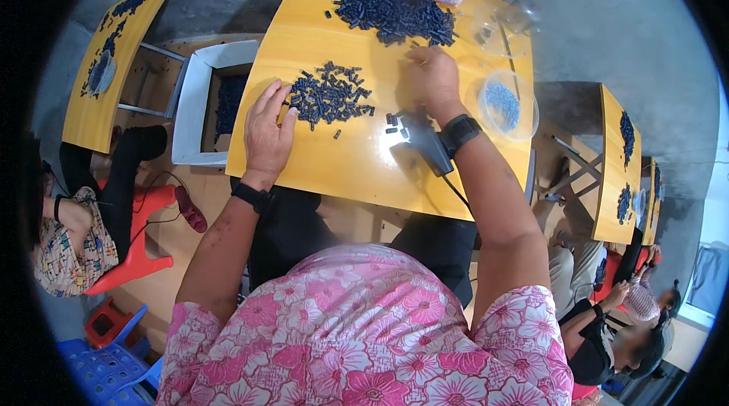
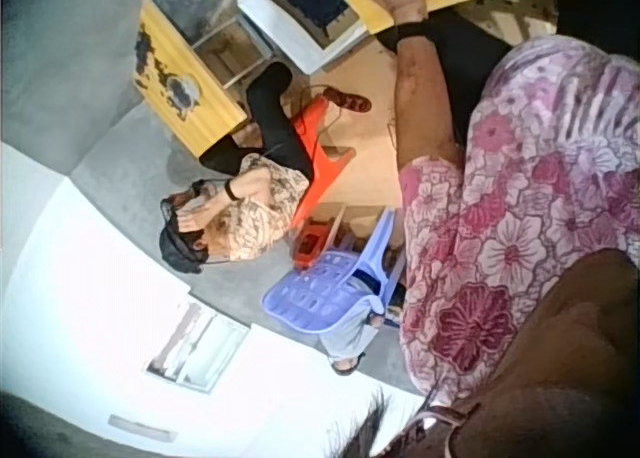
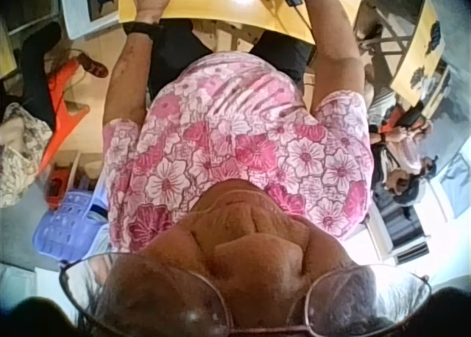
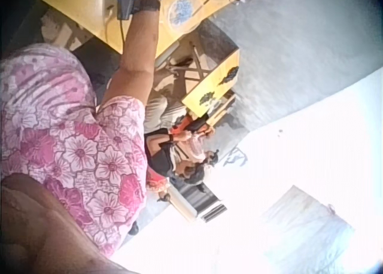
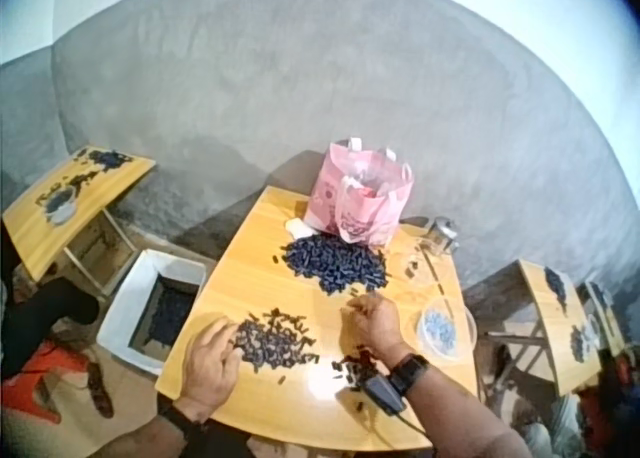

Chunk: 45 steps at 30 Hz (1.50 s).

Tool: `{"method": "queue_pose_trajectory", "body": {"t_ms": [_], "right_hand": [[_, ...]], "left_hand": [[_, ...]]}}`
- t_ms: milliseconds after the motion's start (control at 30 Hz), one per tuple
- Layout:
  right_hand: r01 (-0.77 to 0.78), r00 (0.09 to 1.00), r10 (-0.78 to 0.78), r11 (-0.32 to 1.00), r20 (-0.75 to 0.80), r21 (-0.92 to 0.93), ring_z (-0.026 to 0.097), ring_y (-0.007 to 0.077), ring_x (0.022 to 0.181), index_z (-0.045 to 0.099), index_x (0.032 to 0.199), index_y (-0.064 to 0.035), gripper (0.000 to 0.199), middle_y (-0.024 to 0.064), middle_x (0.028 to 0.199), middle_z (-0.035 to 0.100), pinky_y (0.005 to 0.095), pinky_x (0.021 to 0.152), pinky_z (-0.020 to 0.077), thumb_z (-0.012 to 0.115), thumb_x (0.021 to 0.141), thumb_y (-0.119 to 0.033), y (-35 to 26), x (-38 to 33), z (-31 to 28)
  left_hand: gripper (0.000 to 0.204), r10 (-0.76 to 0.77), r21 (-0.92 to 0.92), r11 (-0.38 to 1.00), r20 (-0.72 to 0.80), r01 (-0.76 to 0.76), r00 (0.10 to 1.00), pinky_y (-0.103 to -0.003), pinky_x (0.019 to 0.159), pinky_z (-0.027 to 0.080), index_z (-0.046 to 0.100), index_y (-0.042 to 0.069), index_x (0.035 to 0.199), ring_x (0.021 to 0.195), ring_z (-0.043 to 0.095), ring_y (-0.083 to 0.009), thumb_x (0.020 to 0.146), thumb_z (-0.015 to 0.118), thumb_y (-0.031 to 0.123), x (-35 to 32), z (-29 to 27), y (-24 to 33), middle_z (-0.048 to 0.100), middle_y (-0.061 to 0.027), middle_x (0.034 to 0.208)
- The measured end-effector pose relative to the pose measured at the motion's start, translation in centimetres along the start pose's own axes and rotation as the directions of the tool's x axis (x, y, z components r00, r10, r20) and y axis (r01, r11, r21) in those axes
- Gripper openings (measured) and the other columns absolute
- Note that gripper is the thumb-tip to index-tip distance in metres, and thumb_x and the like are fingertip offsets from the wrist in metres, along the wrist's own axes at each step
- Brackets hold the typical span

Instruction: Sort small black plastic components on a wooden table into different piles or containers.

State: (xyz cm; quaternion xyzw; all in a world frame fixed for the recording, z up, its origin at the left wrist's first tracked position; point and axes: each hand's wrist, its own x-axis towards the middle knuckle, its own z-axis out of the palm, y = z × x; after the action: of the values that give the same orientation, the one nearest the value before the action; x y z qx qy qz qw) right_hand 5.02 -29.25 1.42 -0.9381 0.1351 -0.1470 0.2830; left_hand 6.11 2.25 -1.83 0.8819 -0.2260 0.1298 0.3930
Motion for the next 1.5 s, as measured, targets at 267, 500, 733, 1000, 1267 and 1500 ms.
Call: {"method": "queue_pose_trajectory", "body": {"t_ms": [267,500,733,1000,1267,1500], "right_hand": [[-0.009,1.000,0.007,0.991,-0.020,-0.131,0.066,0.0305,0.090,0.074,0.104,-0.0081,0.028,0.0136,0.097,0.066,0.0368,0.082,0.0524,0.063,0.079,-0.008,2.8,3.1,0.3],[0.127,0.991,-0.123,0.987,0.046,-0.095,0.067,0.0236,0.087,0.073,0.109,-0.0066,0.027,0.0114,0.095,0.067,0.0323,0.080,0.0538,0.069,0.082,-0.005,1.8,2.7,1.0],[-0.020,0.995,0.003,0.987,0.103,0.160,0.064,0.0144,0.082,0.073,0.109,-0.0060,0.028,0.0071,0.094,0.067,0.0272,0.076,0.0526,0.068,0.082,-0.003,1.6,3.2,1.0],[0.071,0.997,-0.072,0.996,-0.017,-0.054,0.065,0.0170,0.076,0.074,0.104,-0.0047,0.024,0.0075,0.088,0.069,0.0303,0.074,0.0530,0.069,0.081,-0.007,2.5,4.0,2.0],[0.020,0.997,-0.027,0.995,0.074,0.100,0.066,0.0265,0.090,0.075,0.100,-0.0084,0.022,0.0123,0.089,0.067,0.0345,0.084,0.0518,0.069,0.079,-0.008,-0.1,3.0,1.2],[0.036,0.991,-0.041,0.998,0.129,0.044,0.065,0.0246,0.093,0.075,0.102,-0.0086,0.023,0.0109,0.097,0.067,0.0330,0.087,0.0514,0.069,0.079,-0.006,0.1,3.6,1.7]], "left_hand": [[0.038,-0.027,0.029,0.999,0.011,0.027,1.000,-0.043,0.105,0.040,0.063,0.005,0.123,0.121,0.053,-0.0336,0.086,0.064,0.015,0.1,0.1,0.3,0.058,-0.0141,0.132],[0.039,-0.037,0.025,0.999,0.025,0.036,0.999,-0.043,0.106,0.039,0.062,0.004,0.123,0.122,0.052,-0.0337,0.086,0.064,0.014,0.1,-0.1,0.2,0.058,-0.0143,0.133],[0.039,-0.052,0.015,0.999,0.033,0.051,0.998,-0.043,0.106,0.039,0.062,0.004,0.124,0.122,0.052,-0.0340,0.086,0.064,0.014,0.0,-0.2,0.3,0.057,-0.0149,0.133],[0.039,-0.048,0.013,0.999,0.035,0.047,0.998,-0.043,0.106,0.039,0.062,0.004,0.124,0.122,0.052,-0.0339,0.085,0.065,0.013,0.2,-0.2,0.4,0.057,-0.0152,0.133],[0.040,-0.049,0.030,0.998,0.039,0.048,0.998,-0.043,0.107,0.038,0.061,0.004,0.125,0.123,0.052,-0.0335,0.086,0.064,0.014,0.1,-0.3,0.3,0.057,-0.0149,0.133],[0.040,-0.048,0.047,0.998,0.074,0.045,0.996,-0.041,0.108,0.038,0.059,0.005,0.129,0.125,0.051,-0.0333,0.090,0.061,0.015,0.2,-0.4,0.4,0.055,-0.0142,0.137]]}}
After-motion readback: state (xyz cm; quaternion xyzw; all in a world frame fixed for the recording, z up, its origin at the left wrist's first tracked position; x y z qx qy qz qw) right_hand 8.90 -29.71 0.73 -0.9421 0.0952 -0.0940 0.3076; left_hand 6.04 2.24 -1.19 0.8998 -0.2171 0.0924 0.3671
